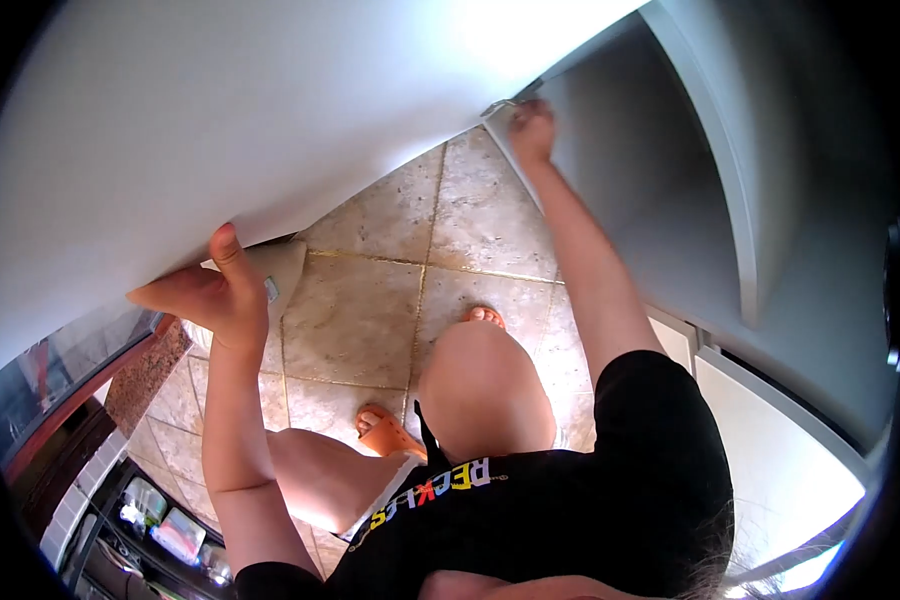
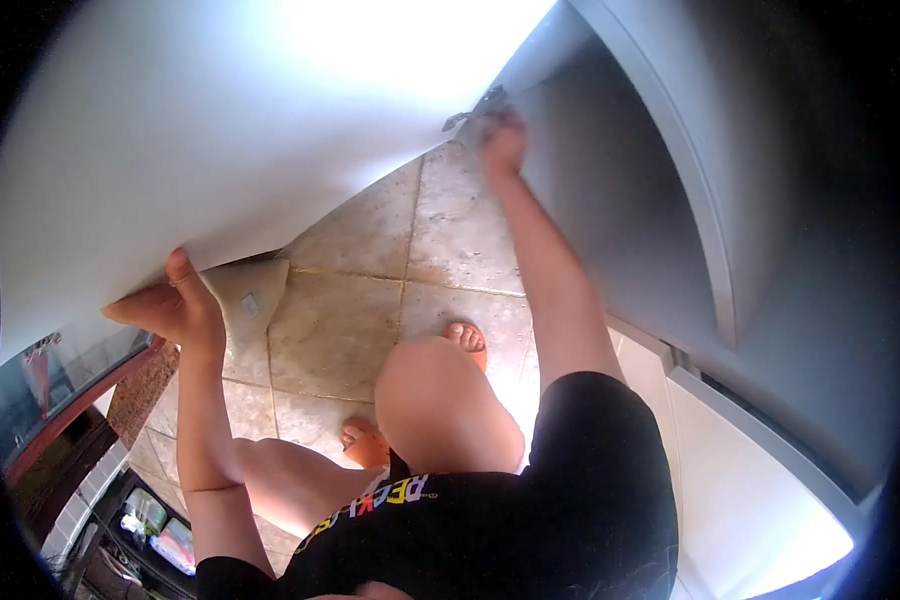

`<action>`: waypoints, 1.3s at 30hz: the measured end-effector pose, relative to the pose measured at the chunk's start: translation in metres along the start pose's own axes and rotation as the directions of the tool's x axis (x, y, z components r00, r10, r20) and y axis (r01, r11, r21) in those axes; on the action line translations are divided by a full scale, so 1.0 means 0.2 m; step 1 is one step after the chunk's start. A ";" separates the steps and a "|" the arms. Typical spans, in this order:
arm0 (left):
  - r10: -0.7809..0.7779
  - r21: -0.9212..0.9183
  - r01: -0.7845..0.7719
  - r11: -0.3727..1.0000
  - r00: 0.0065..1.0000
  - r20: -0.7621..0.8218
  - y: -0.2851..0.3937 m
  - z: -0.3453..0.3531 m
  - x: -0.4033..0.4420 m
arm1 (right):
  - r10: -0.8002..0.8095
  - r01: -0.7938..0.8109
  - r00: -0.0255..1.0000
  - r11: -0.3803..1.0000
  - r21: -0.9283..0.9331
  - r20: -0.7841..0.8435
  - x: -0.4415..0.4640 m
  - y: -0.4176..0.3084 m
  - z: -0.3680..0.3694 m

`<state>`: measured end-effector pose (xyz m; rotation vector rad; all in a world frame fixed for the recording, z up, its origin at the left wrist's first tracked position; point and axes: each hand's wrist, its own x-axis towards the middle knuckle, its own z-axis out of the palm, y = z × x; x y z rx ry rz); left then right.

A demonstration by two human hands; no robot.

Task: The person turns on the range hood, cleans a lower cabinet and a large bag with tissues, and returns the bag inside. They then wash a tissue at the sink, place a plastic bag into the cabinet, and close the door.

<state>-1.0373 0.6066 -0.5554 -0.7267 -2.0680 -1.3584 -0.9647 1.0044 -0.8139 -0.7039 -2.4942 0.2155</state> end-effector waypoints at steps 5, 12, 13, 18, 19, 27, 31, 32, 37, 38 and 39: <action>0.046 0.074 -0.043 0.996 0.998 -0.034 0.03 -0.01 0.02 | -0.132 -0.094 0.750 0.949 0.301 0.648 -0.47 -0.33 -0.21; 0.111 0.129 -0.107 0.986 0.994 -0.024 -0.01 -0.01 0.00 | 0.125 -0.508 0.781 0.697 0.506 0.612 -0.54 -0.26 -0.45; 0.096 0.087 -0.093 0.992 0.995 -0.033 0.00 0.00 0.00 | 0.323 -0.519 0.824 0.759 0.393 0.465 -0.44 -0.16 -0.44; 0.126 0.061 -0.124 0.990 0.992 -0.021 0.02 0.01 0.03 | 0.470 -0.484 0.862 0.875 -0.033 -0.190 -0.03 0.56 -0.57; 0.122 0.068 -0.121 0.990 0.992 -0.014 0.02 0.00 0.02 | 0.479 -0.502 0.864 0.841 -0.203 -0.152 -0.01 0.73 -0.60; 0.099 -0.047 -0.101 0.994 0.994 -0.036 0.02 0.02 0.03 | 0.622 -0.395 0.773 0.626 -0.673 0.125 -0.18 1.10 -0.65; 0.101 -0.046 -0.102 0.994 0.995 -0.013 -0.01 0.01 0.01 | 0.784 -0.361 0.560 0.523 -0.772 0.269 -0.25 0.97 -0.61; 0.110 -0.038 -0.110 0.993 0.994 -0.013 -0.01 0.01 0.01 | 0.824 -0.471 0.520 0.498 -0.728 0.227 -0.27 0.82 -0.64; 0.118 0.052 -0.115 0.992 0.990 -0.071 -0.07 0.03 0.00 | 0.821 -0.472 0.544 0.470 -0.746 0.173 -0.49 0.24 -0.64; 0.120 0.047 -0.116 0.992 0.989 -0.086 -0.06 0.01 -0.01 | 0.751 -0.260 0.588 0.528 -0.808 0.301 -0.60 0.31 -0.56; 0.139 0.149 -0.131 0.980 0.989 -0.046 -0.06 0.00 -0.01 | 0.678 -0.033 0.595 0.556 -0.830 0.431 -0.70 0.40 -0.48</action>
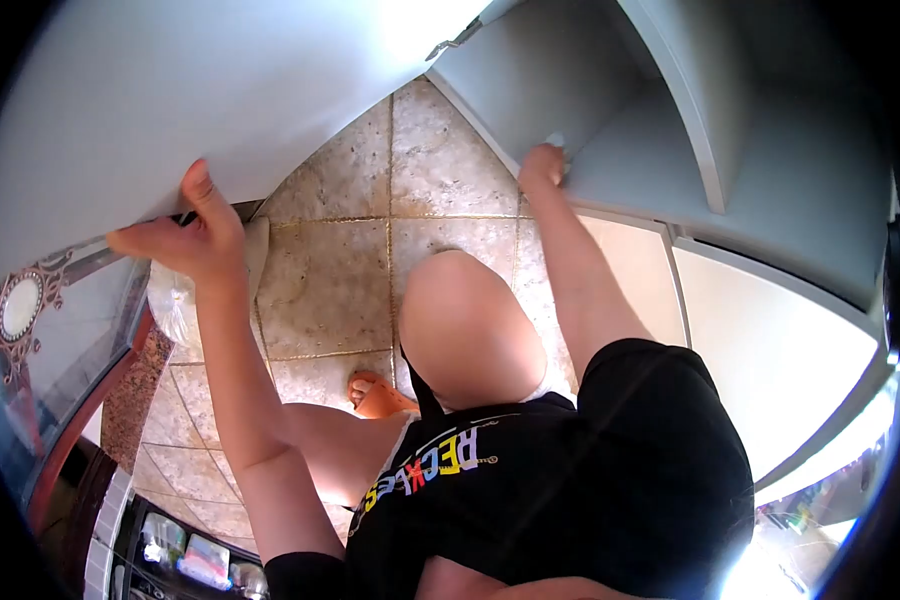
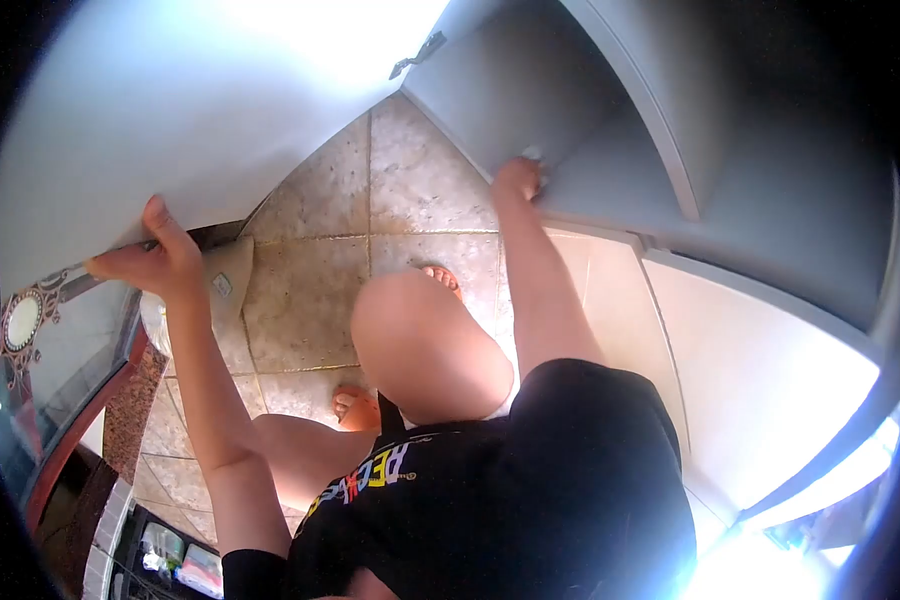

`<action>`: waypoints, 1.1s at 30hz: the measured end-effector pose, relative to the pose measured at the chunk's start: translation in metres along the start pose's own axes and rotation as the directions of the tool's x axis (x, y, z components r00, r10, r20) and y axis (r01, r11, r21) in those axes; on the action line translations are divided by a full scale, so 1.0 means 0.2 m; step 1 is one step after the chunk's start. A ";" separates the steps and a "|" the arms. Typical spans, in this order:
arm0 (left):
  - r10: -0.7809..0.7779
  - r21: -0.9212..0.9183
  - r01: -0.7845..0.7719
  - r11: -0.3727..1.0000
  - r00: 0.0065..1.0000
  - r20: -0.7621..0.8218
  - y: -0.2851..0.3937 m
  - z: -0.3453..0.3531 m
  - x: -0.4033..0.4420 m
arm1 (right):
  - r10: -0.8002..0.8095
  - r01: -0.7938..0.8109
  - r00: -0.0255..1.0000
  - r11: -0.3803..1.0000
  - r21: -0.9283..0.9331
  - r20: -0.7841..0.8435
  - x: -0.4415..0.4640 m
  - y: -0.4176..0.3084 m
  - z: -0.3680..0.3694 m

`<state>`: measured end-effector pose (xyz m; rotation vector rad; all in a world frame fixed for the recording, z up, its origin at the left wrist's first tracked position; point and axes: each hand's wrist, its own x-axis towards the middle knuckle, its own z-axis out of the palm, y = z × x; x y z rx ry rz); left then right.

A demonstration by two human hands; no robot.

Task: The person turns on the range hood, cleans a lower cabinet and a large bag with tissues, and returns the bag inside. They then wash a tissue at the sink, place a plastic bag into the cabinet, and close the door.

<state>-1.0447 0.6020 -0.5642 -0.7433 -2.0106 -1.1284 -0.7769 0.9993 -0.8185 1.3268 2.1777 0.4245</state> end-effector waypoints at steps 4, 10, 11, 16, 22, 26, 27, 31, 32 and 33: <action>-0.028 -0.001 0.028 1.000 0.998 0.054 0.05 -0.01 0.00 | -0.183 0.128 0.980 0.888 0.441 0.084 -0.53 -0.04 -0.26; -0.025 -0.111 0.034 0.993 0.996 0.080 0.03 -0.03 0.01 | -0.738 -0.420 0.605 0.023 0.907 0.299 -0.83 -0.16 -0.26; -0.028 -0.072 0.035 0.997 0.996 0.090 0.02 -0.03 0.00 | -0.794 -0.544 0.544 -0.087 0.835 0.272 -0.88 -0.15 -0.37; -0.062 -0.126 0.078 0.989 0.991 0.121 0.01 -0.05 -0.01 | -0.907 -0.722 0.404 -0.235 0.650 0.120 -0.93 -0.12 -0.59; -0.132 -0.171 0.154 0.973 0.983 0.131 0.05 -0.08 -0.02 | -0.934 -0.745 0.357 -0.285 0.603 -0.001 -0.92 -0.19 -0.67; -0.162 -0.241 0.207 0.948 0.967 0.196 0.06 -0.11 0.00 | -0.957 -0.725 0.284 -0.255 0.640 -0.060 -0.89 -0.24 -0.70; -0.153 -0.270 0.211 0.939 0.963 0.221 0.06 -0.12 0.00 | -0.951 -0.720 0.299 -0.281 0.634 -0.082 -0.91 -0.24 -0.74; -0.176 -0.094 0.202 0.975 0.958 0.228 0.07 -0.14 -0.04 | -0.957 -0.731 0.286 -0.254 0.633 -0.053 -0.92 -0.26 -0.80; -0.217 -0.084 0.247 0.965 0.939 0.266 0.06 -0.16 -0.06 | -0.958 -0.733 0.282 -0.251 0.632 -0.053 -0.92 -0.27 -0.81; -0.256 -0.072 0.291 0.954 0.917 0.305 0.06 -0.18 -0.08 | -0.964 -0.718 0.253 -0.247 0.650 -0.086 -0.92 -0.28 -0.82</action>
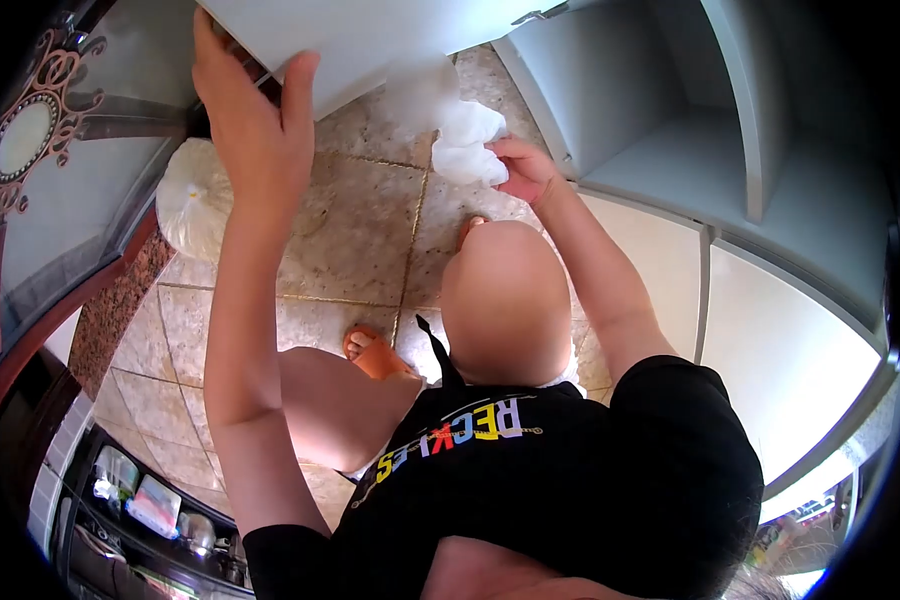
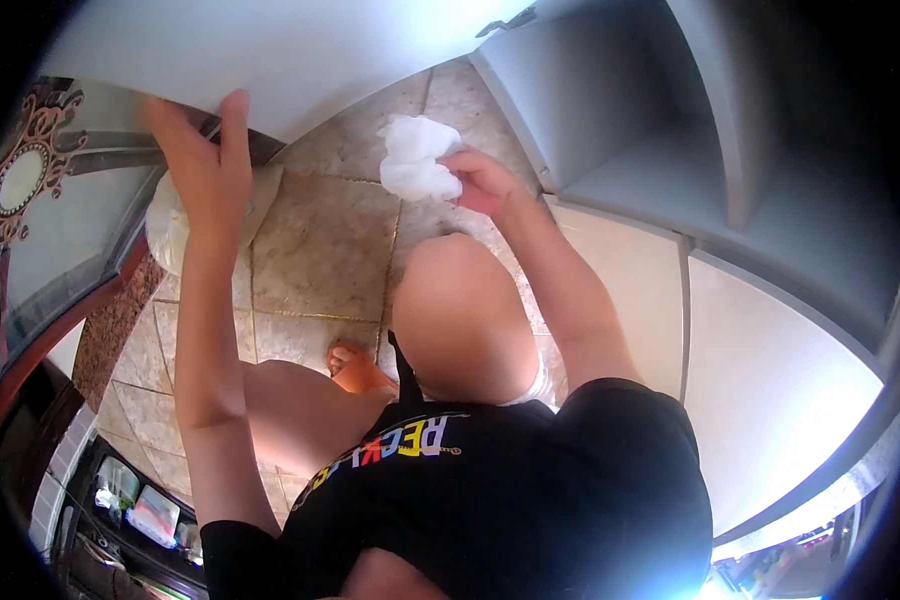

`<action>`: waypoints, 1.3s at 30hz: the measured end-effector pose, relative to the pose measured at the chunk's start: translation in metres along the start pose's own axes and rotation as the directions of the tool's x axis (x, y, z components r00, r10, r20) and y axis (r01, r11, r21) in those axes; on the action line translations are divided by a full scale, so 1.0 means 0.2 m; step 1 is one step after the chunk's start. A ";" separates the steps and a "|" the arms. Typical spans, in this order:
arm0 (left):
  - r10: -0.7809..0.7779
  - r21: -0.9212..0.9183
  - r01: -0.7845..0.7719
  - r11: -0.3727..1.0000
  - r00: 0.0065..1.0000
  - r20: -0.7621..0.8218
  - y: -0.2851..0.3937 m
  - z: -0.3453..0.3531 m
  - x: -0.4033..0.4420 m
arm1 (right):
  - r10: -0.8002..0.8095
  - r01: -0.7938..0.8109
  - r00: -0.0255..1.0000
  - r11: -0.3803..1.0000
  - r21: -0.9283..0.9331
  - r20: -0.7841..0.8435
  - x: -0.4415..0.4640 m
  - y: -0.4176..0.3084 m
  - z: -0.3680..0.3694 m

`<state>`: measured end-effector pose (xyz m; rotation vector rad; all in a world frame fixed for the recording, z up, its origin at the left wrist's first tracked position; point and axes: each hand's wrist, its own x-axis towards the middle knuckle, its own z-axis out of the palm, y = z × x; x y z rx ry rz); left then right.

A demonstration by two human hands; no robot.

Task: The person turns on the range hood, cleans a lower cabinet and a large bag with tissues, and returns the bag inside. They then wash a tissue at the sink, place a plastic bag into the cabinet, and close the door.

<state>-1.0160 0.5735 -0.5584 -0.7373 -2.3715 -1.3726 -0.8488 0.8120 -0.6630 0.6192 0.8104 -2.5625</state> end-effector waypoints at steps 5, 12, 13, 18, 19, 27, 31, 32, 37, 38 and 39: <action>-0.477 -0.337 0.482 0.809 0.873 0.101 -0.11 0.06 -0.34 | -0.030 0.040 0.983 0.998 -0.053 0.182 0.03 -0.03 0.19; -0.489 -0.357 0.928 -0.109 0.263 0.832 0.02 0.08 -0.43 | 0.034 -0.032 0.997 0.999 -0.026 0.076 0.11 0.00 0.20; -0.462 -0.356 0.915 -0.189 0.237 0.854 0.04 0.08 -0.43 | 0.041 -0.040 0.998 0.998 -0.040 0.046 0.12 0.01 0.21; -0.509 -0.397 0.895 -0.203 0.250 0.824 0.05 0.08 -0.47 | -0.014 0.010 1.000 0.972 -0.235 -0.016 0.16 0.06 0.27; -0.525 -0.400 0.904 -0.153 0.268 0.808 0.04 0.09 -0.48 | -0.032 0.017 0.999 0.949 -0.315 -0.042 0.16 0.06 0.29; -0.649 -0.272 0.962 0.029 0.225 0.727 0.05 0.12 -0.48 | -0.041 0.064 0.998 0.625 -0.778 0.049 0.15 0.07 0.41; -0.619 -0.115 0.992 0.052 0.123 0.776 0.06 0.13 -0.49 | -0.073 0.182 0.983 0.322 -0.929 0.167 0.14 0.05 0.35; -0.599 -0.104 0.995 0.010 0.089 0.796 0.05 0.13 -0.50 | -0.072 0.169 0.985 0.322 -0.931 0.154 0.14 0.03 0.31; -0.610 -0.201 0.974 0.103 0.222 0.761 -0.04 0.09 -0.49 | -0.243 -0.232 0.936 0.116 -0.966 -0.254 0.00 -0.24 -0.19; -0.598 -0.193 0.977 0.095 0.211 0.773 -0.05 0.08 -0.49 | -0.280 -0.408 0.871 0.047 -0.912 -0.404 -0.02 -0.34 -0.33; -0.604 -0.206 0.974 0.097 0.222 0.765 -0.07 0.07 -0.48 | -0.374 -0.531 0.829 -0.293 -0.795 -0.416 -0.02 -0.45 -0.58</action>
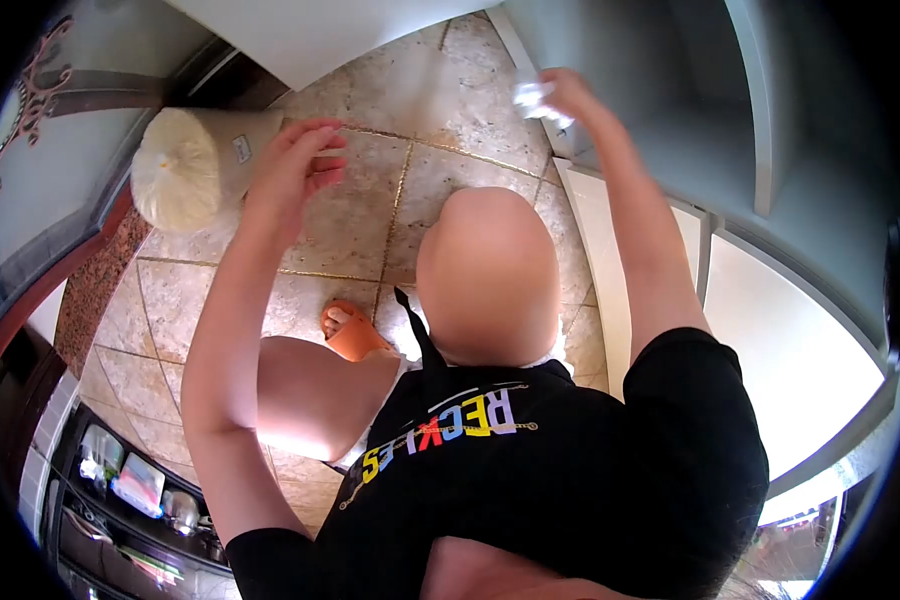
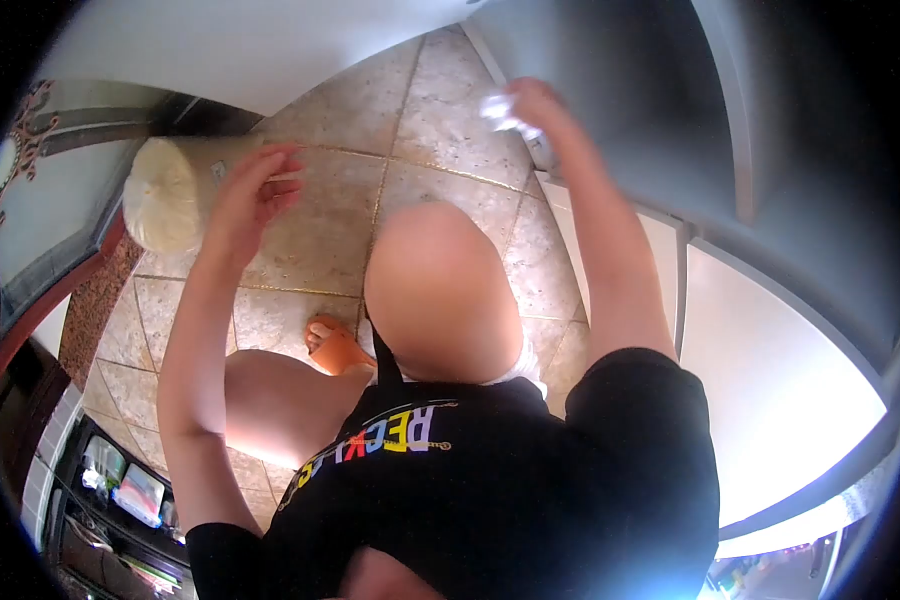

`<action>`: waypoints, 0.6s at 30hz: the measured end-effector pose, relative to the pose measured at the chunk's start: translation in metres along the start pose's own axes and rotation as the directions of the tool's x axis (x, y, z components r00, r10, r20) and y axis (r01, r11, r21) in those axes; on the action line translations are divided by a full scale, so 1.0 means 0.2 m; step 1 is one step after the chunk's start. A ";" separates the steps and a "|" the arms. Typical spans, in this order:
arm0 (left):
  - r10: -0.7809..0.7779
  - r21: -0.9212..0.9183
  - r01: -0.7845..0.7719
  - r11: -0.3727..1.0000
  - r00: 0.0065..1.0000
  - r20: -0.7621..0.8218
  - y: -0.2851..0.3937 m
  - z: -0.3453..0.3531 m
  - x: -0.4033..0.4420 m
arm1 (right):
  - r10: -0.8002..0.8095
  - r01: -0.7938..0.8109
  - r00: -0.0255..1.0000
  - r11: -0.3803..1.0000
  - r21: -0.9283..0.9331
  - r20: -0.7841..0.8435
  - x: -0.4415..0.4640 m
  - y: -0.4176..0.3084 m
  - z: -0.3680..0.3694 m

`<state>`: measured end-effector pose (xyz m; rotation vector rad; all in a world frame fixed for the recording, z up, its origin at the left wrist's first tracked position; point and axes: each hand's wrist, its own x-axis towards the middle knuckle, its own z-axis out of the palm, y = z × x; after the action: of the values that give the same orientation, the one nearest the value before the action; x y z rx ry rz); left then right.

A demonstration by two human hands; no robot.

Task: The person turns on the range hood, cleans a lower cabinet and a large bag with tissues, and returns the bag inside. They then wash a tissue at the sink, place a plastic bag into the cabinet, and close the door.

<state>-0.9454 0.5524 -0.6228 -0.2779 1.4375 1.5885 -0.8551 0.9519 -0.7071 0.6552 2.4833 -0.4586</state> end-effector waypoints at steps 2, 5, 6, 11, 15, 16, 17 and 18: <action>0.003 -0.006 -0.003 1.000 1.000 -0.011 0.01 -0.02 -0.01 | 0.266 -0.300 0.952 0.914 -0.274 -0.154 0.11 0.31 -0.05; 0.001 0.009 0.000 1.000 0.999 -0.050 0.02 -0.03 -0.01 | 0.215 -0.280 0.957 0.859 -0.429 -0.195 0.03 0.50 -0.13; -0.001 0.003 0.001 1.000 0.999 -0.040 0.02 -0.03 -0.01 | 0.212 -0.283 0.958 0.787 -0.548 -0.191 0.10 0.67 -0.07; -0.022 -0.028 0.022 0.999 1.000 -0.011 0.01 -0.06 0.04 | 0.338 -0.372 0.922 0.639 -0.673 -0.189 0.03 0.63 0.12; 0.017 -0.058 -0.018 0.998 1.000 -0.021 0.03 -0.08 0.05 | 0.432 -0.277 0.897 0.717 -0.639 0.096 0.04 0.54 0.14; 0.031 -0.041 -0.032 0.999 0.999 -0.023 0.04 -0.08 0.05 | 0.379 -0.156 0.904 0.720 -0.676 0.195 0.04 0.56 0.16; 0.034 -0.049 -0.035 0.998 0.999 -0.021 0.05 -0.08 0.04 | 0.381 -0.157 0.905 0.714 -0.682 0.190 0.02 0.53 0.16; 0.048 -0.048 -0.049 0.998 0.999 -0.022 0.06 -0.08 0.03 | 0.370 -0.164 0.912 0.722 -0.672 0.175 -0.02 0.48 0.17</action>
<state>-0.9628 0.5428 -0.6239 -0.2902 1.4323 1.6659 -0.7873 1.0153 -0.7502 0.5838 2.0051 0.3930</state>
